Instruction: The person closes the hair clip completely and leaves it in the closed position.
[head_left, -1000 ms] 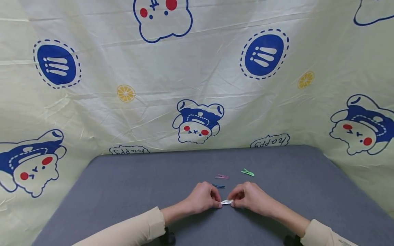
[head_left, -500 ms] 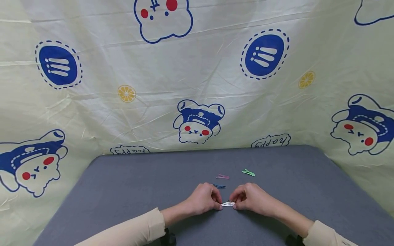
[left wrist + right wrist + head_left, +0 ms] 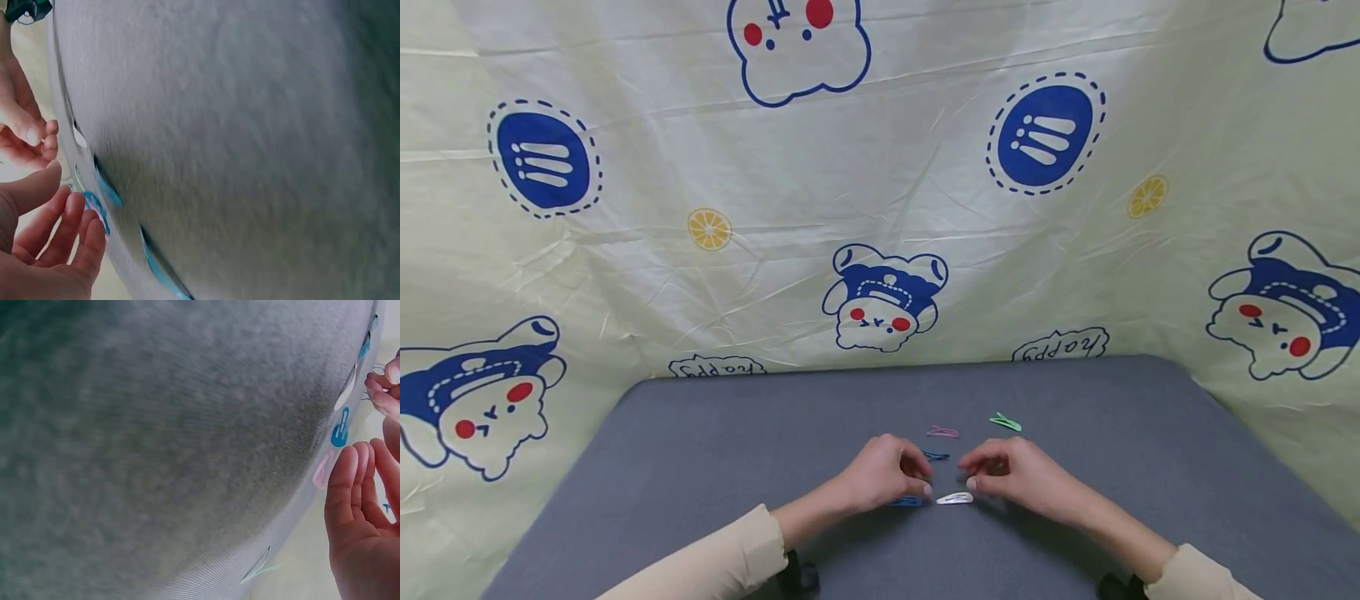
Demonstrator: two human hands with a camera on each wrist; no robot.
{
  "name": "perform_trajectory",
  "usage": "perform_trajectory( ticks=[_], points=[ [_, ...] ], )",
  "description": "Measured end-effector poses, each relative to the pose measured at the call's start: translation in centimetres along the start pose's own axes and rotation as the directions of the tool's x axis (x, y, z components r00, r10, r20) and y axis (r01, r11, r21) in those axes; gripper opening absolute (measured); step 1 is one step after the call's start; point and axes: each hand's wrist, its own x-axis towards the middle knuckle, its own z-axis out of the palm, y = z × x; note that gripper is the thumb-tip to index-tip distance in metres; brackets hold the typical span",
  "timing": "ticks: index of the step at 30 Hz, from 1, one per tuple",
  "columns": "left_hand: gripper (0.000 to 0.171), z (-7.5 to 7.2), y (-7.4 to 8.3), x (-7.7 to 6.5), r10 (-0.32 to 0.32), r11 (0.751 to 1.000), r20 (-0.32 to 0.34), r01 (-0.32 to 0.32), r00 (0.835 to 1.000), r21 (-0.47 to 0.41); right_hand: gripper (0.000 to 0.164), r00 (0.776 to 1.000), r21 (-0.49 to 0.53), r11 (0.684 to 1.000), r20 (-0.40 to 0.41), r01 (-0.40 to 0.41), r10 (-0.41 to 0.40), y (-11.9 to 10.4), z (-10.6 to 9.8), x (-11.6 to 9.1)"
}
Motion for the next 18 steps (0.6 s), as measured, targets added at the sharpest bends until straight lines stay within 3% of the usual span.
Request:
perform_trajectory(
  ticks=[9, 18],
  points=[
    [0.012, -2.0, -1.0, 0.4, 0.053, 0.998, -0.022, -0.052, 0.998, 0.027, 0.024, 0.998, -0.065, 0.998, -0.058, -0.020, 0.016, 0.0, -0.1, 0.9],
    [0.016, -3.2, -2.3, 1.1, 0.037, 0.998, -0.002, -0.037, 0.999, 0.041, 0.020, 0.996, -0.138, 0.990, -0.084, 0.018, -0.030, 0.2, 0.3, 2.5]
  ],
)
